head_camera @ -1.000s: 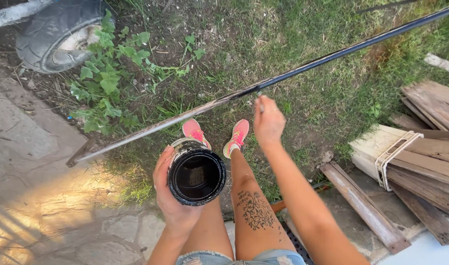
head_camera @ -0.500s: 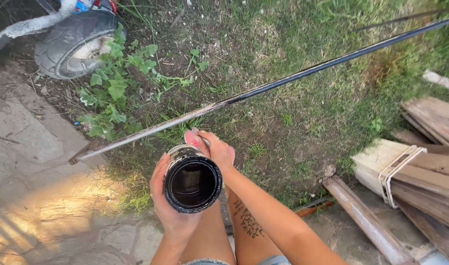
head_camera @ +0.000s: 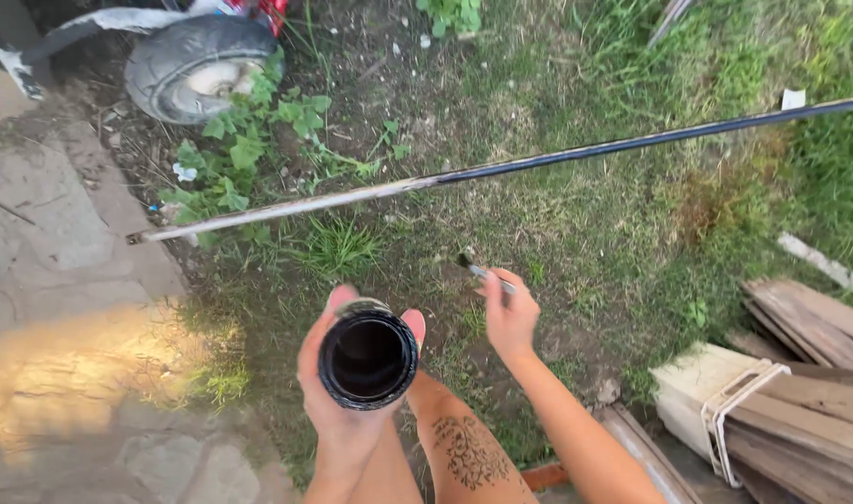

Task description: Painting a metal rod with black paint using a brush

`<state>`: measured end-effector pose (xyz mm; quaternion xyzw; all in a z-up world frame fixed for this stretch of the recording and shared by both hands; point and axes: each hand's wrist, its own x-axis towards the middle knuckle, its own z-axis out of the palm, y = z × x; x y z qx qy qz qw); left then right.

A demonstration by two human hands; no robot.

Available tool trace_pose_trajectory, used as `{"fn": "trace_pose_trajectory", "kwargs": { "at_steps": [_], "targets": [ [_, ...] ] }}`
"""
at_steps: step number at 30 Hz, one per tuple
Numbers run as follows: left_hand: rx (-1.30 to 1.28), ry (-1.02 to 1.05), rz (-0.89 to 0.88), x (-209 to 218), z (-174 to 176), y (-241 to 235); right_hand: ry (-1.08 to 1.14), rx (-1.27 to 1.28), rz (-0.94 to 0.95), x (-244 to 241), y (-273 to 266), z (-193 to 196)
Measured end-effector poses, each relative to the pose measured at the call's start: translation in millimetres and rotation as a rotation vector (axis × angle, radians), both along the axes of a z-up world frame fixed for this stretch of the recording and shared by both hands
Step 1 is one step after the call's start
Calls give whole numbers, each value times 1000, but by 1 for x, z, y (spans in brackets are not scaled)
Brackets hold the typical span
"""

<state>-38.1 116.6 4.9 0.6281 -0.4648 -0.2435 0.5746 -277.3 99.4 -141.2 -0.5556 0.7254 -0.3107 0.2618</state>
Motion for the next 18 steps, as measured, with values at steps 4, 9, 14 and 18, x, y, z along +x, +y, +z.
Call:
{"fn": "trace_pose_trajectory", "kwargs": {
  "at_steps": [4, 9, 14, 18],
  "targets": [
    [487, 124, -242, 17, -9, 31, -78, -48, -190, -15, 9, 28],
    [182, 279, -295, 9, -76, 14, -265, -295, -169, -8, -2, -2],
    [47, 119, -485, 24, -175, -4, -284, -624, -75, 23, -58, -43],
    [-39, -1, -714, 40, -246, -32, -210, -935, -214, 19, -110, -53]
  ]
}}
